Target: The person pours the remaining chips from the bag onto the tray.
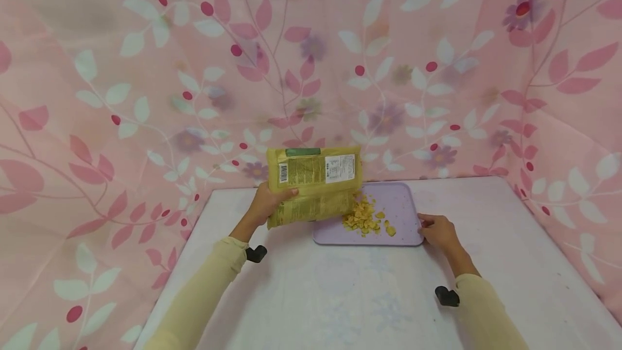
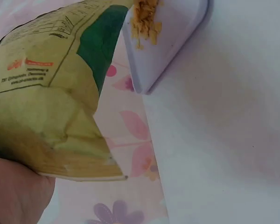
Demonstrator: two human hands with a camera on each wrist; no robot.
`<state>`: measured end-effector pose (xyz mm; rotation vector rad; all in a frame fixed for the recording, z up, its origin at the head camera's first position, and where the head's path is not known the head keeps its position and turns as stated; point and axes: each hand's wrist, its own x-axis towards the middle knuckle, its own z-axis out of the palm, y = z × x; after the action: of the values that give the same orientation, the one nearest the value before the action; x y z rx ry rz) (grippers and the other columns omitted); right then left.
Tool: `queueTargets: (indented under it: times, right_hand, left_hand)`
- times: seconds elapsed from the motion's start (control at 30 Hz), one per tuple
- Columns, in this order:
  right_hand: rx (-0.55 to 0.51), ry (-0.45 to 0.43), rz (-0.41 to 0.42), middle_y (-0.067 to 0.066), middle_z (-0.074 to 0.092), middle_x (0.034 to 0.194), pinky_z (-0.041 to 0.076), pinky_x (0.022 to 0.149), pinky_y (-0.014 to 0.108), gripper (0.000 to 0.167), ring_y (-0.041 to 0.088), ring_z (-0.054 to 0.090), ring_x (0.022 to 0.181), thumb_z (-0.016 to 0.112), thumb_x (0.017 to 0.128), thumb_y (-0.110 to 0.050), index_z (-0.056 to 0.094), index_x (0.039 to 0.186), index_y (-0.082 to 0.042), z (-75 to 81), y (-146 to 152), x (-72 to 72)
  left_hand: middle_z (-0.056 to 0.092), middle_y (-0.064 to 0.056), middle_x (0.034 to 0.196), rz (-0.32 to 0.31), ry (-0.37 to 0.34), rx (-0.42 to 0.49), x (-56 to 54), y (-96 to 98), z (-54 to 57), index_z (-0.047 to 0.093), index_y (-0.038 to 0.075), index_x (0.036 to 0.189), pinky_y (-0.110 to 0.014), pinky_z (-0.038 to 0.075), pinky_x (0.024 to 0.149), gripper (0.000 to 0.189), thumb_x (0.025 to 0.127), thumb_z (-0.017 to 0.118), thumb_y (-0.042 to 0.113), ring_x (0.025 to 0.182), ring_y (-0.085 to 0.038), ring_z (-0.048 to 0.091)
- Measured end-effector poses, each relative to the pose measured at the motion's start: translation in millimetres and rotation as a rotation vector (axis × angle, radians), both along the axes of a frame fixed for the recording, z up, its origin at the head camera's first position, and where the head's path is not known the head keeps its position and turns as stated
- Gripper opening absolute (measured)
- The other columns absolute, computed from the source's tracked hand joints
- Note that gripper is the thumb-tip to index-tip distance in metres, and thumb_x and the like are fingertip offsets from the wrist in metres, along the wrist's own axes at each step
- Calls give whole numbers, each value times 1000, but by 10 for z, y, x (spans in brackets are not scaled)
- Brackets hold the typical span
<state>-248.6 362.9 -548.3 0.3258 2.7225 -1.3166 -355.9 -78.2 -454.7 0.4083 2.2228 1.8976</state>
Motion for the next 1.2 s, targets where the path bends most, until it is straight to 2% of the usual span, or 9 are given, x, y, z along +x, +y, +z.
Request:
queueTargets:
  times: [0.1, 0.23, 0.5, 0.73, 0.8, 0.9, 0.97, 1.1, 1.2]
  right_hand:
    - [5, -3, 2, 26, 56, 110, 52, 61, 28, 52, 19, 60, 73, 62, 90, -2, 45, 138, 9, -6, -8, -8]
    - [16, 1, 8, 26, 57, 109, 51, 61, 28, 52, 18, 59, 72, 62, 90, -2, 45, 138, 9, -7, -11, -9]
    - [15, 1, 5, 27, 57, 109, 51, 60, 28, 52, 18, 60, 72, 63, 89, -2, 46, 137, 9, 0, 0, 3]
    - [13, 19, 4, 26, 59, 106, 51, 59, 28, 52, 18, 61, 70, 63, 88, -2, 47, 136, 9, 4, -7, 13]
    - [7, 21, 3, 27, 58, 106, 51, 58, 28, 52, 17, 61, 70, 63, 88, -1, 47, 136, 10, 17, -8, 18]
    - [4, 20, 3, 27, 58, 106, 52, 59, 28, 52, 17, 61, 70, 63, 88, -1, 47, 136, 10, 17, -10, 12]
    - [13, 18, 6, 26, 58, 106, 51, 59, 28, 52, 17, 60, 70, 63, 88, -1, 47, 136, 10, 9, -13, 6]
    - [24, 20, 9, 25, 58, 106, 50, 60, 29, 52, 18, 59, 71, 63, 88, -3, 47, 137, 9, 1, -13, -3]
    - [19, 14, 5, 25, 58, 105, 50, 60, 28, 53, 19, 59, 72, 63, 89, -2, 47, 137, 8, 1, -13, -1]
  left_hand:
    - [73, -12, 98, -4, 2, 16, 10, -8, 20, 64, 10, 116, -43, 58, 69, 55, 75, 85, 41, 83, -29, 72]
    - [72, -16, 100, -24, 25, 102, -2, -26, 70, 65, 5, 116, -46, 58, 70, 53, 77, 84, 37, 85, -34, 71]
    - [73, -11, 98, -11, 20, -2, -10, -29, 30, 65, 11, 115, -42, 58, 69, 56, 74, 85, 43, 82, -28, 72]
    - [71, -17, 103, -25, 51, 196, 5, -34, 127, 62, 5, 119, -46, 57, 73, 56, 76, 85, 33, 88, -32, 71]
    - [71, -15, 105, -25, 69, 177, -10, -21, 118, 62, 7, 121, -44, 57, 75, 56, 76, 85, 33, 90, -30, 71]
    - [72, -11, 102, -3, 103, 53, -22, -13, 72, 65, 10, 118, -41, 58, 73, 54, 76, 84, 38, 88, -28, 71]
    - [73, -10, 100, 9, 107, 17, -12, -15, 60, 66, 10, 115, -40, 58, 72, 52, 77, 84, 39, 86, -27, 71]
    - [73, -10, 97, 29, 111, 35, 11, -30, 80, 68, 10, 113, -41, 58, 70, 53, 75, 85, 42, 84, -27, 71]
    - [72, -14, 99, 14, 105, 105, 22, -42, 98, 67, 7, 115, -43, 58, 72, 56, 74, 86, 40, 85, -30, 71]
